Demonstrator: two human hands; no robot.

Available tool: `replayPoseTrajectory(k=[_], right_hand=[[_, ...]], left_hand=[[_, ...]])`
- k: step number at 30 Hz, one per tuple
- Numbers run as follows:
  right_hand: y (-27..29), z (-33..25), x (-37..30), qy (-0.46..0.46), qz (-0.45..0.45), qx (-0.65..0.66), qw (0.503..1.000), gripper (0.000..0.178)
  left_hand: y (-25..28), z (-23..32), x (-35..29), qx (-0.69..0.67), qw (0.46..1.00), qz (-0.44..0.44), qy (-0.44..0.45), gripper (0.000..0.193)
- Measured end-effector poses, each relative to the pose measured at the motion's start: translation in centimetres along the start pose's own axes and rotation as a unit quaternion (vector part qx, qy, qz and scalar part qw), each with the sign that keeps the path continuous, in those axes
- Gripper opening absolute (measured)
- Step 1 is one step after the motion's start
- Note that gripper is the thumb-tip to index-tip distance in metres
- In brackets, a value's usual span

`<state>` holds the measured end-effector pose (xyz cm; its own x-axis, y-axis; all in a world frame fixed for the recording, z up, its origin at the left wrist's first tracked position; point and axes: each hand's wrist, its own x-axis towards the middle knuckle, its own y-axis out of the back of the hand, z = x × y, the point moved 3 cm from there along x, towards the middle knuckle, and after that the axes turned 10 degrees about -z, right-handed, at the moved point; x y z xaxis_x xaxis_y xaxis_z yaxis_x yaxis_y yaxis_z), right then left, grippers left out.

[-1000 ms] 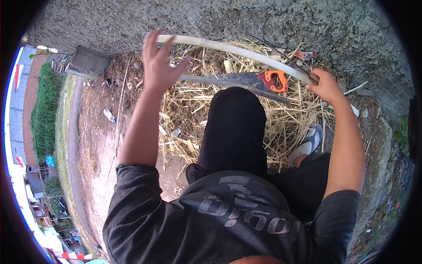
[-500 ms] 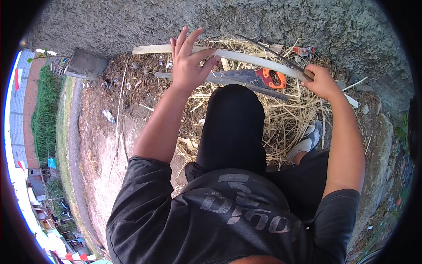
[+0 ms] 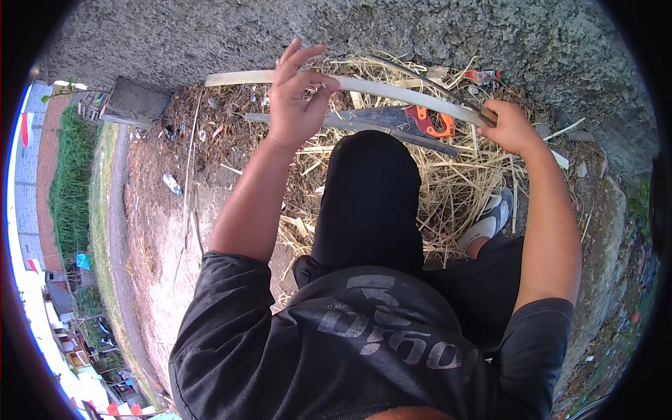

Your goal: Scraping a thin strip of bamboo with a knife to smooth or thin it for manufacturing.

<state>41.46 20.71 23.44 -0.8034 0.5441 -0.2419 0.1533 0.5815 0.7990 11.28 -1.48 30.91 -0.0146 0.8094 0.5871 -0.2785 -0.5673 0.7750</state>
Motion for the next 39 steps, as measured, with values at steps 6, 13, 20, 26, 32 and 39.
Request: replayPoseTrajectory(k=[6,13,20,26,32,39], right_hand=[[-0.6,2.6,-0.1,-0.028,-0.013,0.013,0.999,0.034],[-0.2,2.9,-0.2,-0.025,0.008,0.017,1.000,0.032],[0.0,2.9,-0.3,-0.045,-0.001,0.007,0.999,0.032],[0.8,1.8,-0.8,-0.040,-0.003,-0.019,0.999,0.030],[1.4,3.3,-1.2,-0.034,0.025,-0.023,0.999,0.035],[3.4,6.2,-2.4,0.027,0.152,-0.011,0.988,0.034]], left_hand=[[3.4,-2.6,0.1,-0.207,0.960,0.162,0.095,0.005],[9.1,-8.9,-6.8,-0.077,0.863,0.286,0.408,0.052],[5.8,-5.2,-5.4,0.327,0.908,-0.120,0.232,0.104],[5.2,-5.3,1.1,0.375,0.861,-0.321,0.126,0.074],[4.7,-5.9,1.8,0.189,0.869,-0.435,0.143,0.041],[3.4,-1.7,-1.5,0.202,0.866,-0.424,0.168,0.038]])
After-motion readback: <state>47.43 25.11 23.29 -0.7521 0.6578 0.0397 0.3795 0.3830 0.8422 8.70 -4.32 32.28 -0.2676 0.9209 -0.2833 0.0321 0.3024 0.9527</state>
